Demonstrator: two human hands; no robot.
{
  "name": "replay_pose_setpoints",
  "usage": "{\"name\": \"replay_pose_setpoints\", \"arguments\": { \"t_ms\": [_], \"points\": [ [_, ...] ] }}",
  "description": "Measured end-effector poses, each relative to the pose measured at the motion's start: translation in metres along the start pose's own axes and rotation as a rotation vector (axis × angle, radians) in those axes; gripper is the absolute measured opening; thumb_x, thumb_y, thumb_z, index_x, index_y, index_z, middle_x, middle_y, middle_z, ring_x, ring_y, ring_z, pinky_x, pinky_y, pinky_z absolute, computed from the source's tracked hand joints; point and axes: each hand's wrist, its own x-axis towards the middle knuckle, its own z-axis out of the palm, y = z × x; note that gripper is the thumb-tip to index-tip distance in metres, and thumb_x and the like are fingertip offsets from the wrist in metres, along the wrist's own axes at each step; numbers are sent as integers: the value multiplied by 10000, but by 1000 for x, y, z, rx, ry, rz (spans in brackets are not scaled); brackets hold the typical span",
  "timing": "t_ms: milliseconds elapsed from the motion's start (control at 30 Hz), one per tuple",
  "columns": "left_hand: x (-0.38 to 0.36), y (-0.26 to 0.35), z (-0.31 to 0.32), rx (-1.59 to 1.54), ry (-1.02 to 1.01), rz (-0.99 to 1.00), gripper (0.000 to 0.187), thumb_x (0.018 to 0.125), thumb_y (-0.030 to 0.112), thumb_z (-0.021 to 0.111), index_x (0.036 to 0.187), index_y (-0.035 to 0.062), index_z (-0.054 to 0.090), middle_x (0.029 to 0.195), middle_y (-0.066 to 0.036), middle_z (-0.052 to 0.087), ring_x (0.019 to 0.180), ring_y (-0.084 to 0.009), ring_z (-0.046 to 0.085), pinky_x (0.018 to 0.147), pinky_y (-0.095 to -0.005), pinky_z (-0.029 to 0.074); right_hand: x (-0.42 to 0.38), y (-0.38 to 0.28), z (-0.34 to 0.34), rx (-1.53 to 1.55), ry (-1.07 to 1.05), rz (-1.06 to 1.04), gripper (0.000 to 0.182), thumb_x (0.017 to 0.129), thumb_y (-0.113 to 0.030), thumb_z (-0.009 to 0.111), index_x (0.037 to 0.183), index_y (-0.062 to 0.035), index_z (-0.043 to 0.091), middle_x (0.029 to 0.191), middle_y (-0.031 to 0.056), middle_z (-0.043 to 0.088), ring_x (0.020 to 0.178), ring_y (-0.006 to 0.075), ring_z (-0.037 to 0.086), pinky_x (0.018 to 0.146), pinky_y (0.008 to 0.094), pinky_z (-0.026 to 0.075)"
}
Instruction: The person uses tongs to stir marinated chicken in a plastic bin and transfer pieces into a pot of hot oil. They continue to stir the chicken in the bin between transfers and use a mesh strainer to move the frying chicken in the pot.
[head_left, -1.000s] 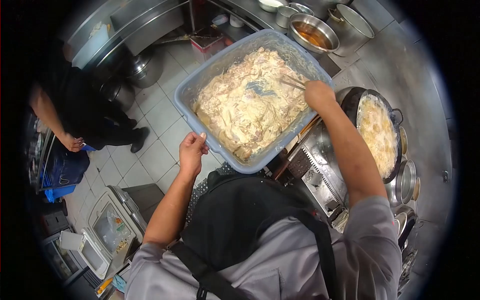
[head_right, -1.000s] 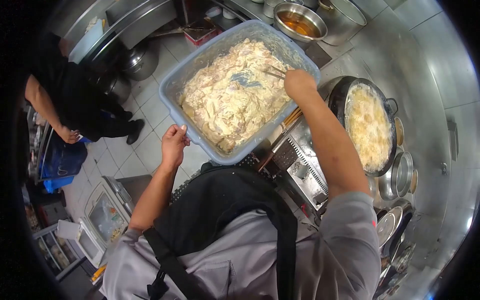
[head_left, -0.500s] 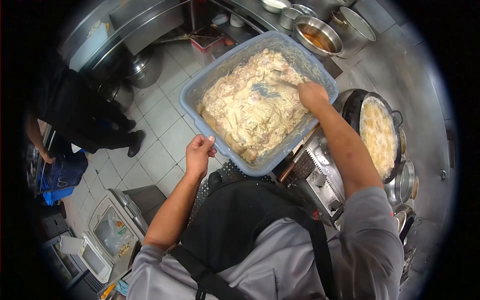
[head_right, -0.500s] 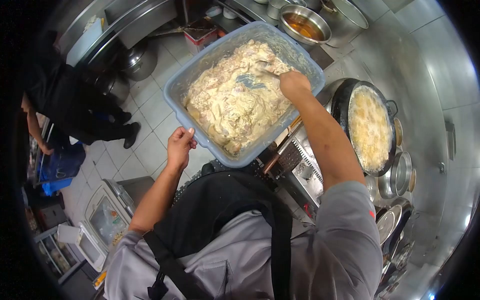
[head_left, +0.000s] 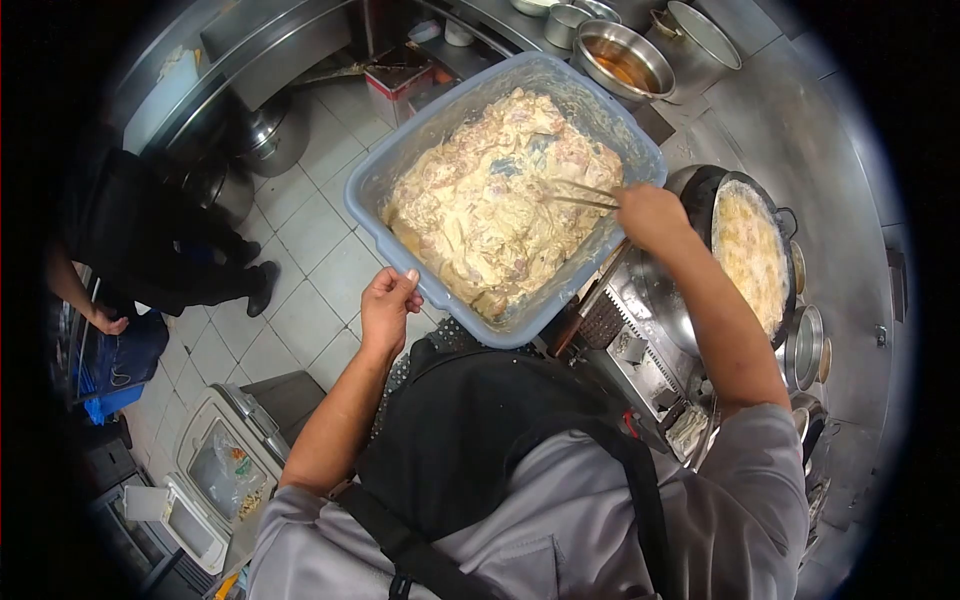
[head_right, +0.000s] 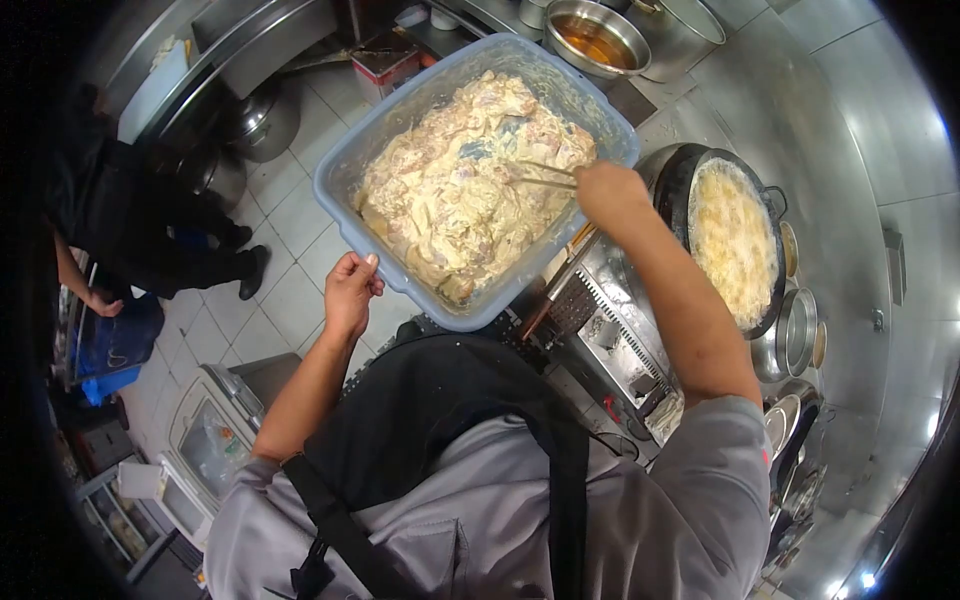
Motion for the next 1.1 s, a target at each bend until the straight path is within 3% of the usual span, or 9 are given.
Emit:
{"name": "replay_pose_setpoints", "arguments": {
  "t_ms": [233, 367, 433, 567, 667, 733, 800, 933, 1100],
  "points": [
    [1, -2, -2, -1, -12, 13, 208, 939, 177, 655, 791, 95, 534, 679, -9, 567, 590, -108, 552, 556, -239, 431, 55, -48, 39, 102, 87, -7, 232, 885, -134, 508, 990, -43, 693, 1031, 185, 688, 959, 340, 678, 803, 438, 550],
    [0, 1, -2, -10, -26, 10, 226, 931, 198, 667, 777, 88, 543, 667, -15, 568, 593, -96, 547, 562, -227, 440, 52, -23, 16, 252, 35, 67, 241, 891, -183, 536, 1017, -71, 708, 1039, 174, 690, 974, 357, 664, 844, 443, 529],
    [2, -2, -3, -6, -25, 10, 220, 930, 185, 663, 777, 83, 541, 665, -21, 564, 589, -103, 544, 555, -236, 441, 35, -3, 5, 426, 174, 109, 254, 883, -232, 586, 1052, -89, 711, 1016, 177, 692, 964, 374, 652, 854, 444, 504],
    [1, -3, -6, 44, -10, 14, 211, 933, 168, 652, 783, 75, 537, 661, -27, 549, 584, -119, 535, 542, -259, 444, -41, 47, -40, 753, 241, 244, 291, 863, -241, 656, 1091, -62, 689, 959, 201, 693, 924, 373, 652, 840, 422, 489],
    [3, -4, -6, 19, -28, 16, 218, 943, 161, 639, 779, 79, 520, 643, -20, 515, 569, -124, 510, 538, -267, 437, -126, 95, -65, 735, 402, 295, 310, 874, -225, 652, 1127, -48, 682, 928, 198, 697, 861, 336, 667, 806, 397, 504],
    [5, -6, -6, 9, -67, 7, 228, 948, 163, 635, 776, 85, 507, 640, -18, 506, 564, -123, 502, 536, -264, 432, -187, 108, -98, 707, 319, 517, 330, 874, -231, 659, 1149, -50, 682, 896, 182, 695, 813, 286, 670, 777, 380, 512],
    [4, -3, -4, -9, -67, 6, 238, 953, 164, 631, 772, 92, 494, 636, -16, 497, 560, -122, 494, 534, -262, 427, -233, 133, -89, 676, 357, 579, 336, 874, -237, 663, 1158, -60, 686, 859, 167, 689, 772, 245, 662, 753, 369, 512],
    [7, -4, -8, -7, -67, -14, 269, 959, 184, 634, 763, 120, 462, 642, -8, 498, 556, -117, 492, 531, -252, 419, -290, 151, -58, 492, 313, 727, 315, 866, -231, 656, 1136, -76, 699, 897, 190, 695, 822, 305, 676, 776, 396, 514],
    [8, -6, -11, -23, -85, -23, 275, 953, 200, 649, 770, 131, 455, 642, 1, 493, 569, -113, 498, 537, -247, 419, -293, 156, 19, 442, 199, 802, 283, 859, -233, 644, 1087, -83, 716, 981, 208, 691, 920, 372, 666, 830, 429, 518]
  ]
}}
